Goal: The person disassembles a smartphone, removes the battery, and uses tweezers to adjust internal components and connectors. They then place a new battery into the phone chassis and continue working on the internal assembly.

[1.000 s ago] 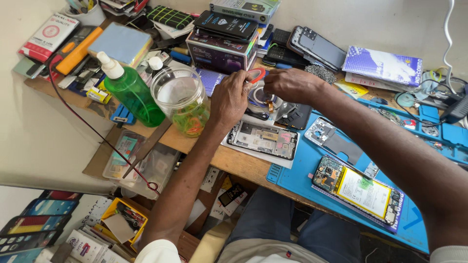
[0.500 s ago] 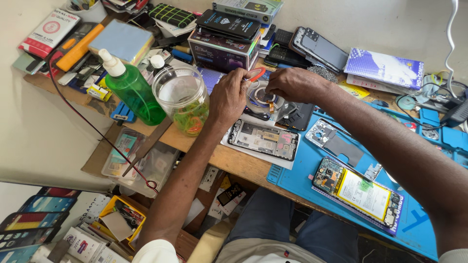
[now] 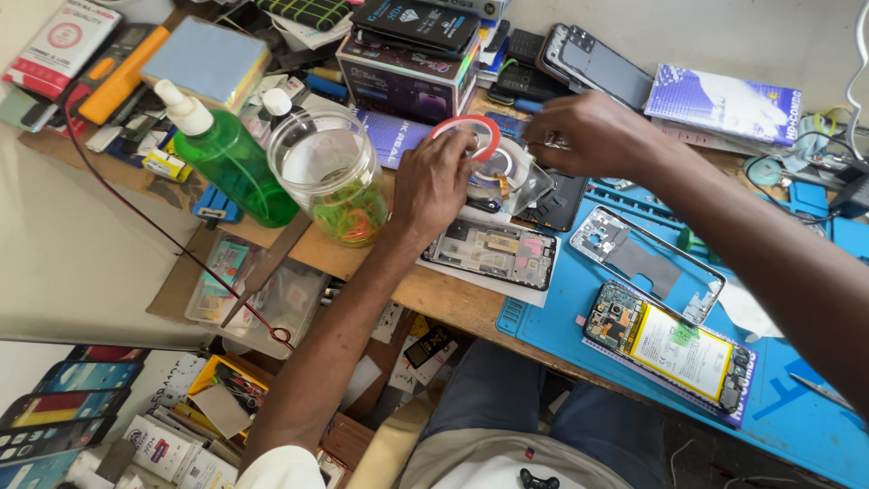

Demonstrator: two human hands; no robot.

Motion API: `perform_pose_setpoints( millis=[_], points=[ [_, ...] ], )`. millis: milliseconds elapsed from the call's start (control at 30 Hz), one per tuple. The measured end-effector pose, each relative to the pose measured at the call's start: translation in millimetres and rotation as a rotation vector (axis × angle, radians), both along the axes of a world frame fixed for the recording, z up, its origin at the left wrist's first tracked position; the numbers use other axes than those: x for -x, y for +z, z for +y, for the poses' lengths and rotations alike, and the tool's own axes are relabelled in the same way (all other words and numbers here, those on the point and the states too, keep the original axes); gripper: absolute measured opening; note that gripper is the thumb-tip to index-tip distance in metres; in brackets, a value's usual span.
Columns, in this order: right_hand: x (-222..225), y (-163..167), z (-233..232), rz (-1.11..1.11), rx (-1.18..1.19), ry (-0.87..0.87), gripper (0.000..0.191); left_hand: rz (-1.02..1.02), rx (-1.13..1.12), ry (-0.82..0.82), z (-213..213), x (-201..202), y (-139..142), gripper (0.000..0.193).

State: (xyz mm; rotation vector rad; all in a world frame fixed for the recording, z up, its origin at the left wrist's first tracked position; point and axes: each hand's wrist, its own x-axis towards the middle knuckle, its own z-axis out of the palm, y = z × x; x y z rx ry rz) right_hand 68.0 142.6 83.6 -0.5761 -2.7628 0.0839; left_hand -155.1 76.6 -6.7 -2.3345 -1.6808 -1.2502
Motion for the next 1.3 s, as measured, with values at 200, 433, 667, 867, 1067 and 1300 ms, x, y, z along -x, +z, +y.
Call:
perform_pose_setpoints(
  millis=[200, 433, 667, 867, 1067, 1300],
  points=[
    [-77.9, -9.6, -86.3, 0.084, 0.170, -0.244, 0.015, -0.073, -0.048, -0.241, -43.5, -28.7, 21.0, 0.025],
    [-107.1, 3.5, -159.7, 0.067, 0.376, -0.350, 0.017, -0.270, 0.300, -0.607, -92.9, -102.4, 31.0, 0.027],
    [-126.5, 15.4, -177.8, -0.002, 0.296, -0.449, 0.020, -0.308, 0.314, -0.668, -100.8, -126.5, 32.7, 0.019],
    [-134.6, 10.7, -188.4, -0.100, 0.347, -0.488, 0.029, -0.196, 0.127, -0.605, -110.5, -146.7, 18.4, 0.016],
    [-144.4, -1.7, -189.7, -0.055, 0.396, -0.696, 0.031, -0.371, 0.267, -0.588, -113.3, -159.7, -1.7, 0.017],
    [-147.8, -69.8, -213.7, 0.840, 0.594, -0.786, 0.032, -0.901, 0.664, -0.658, -118.4, -172.6, -33.7, 0.028]
  ],
)
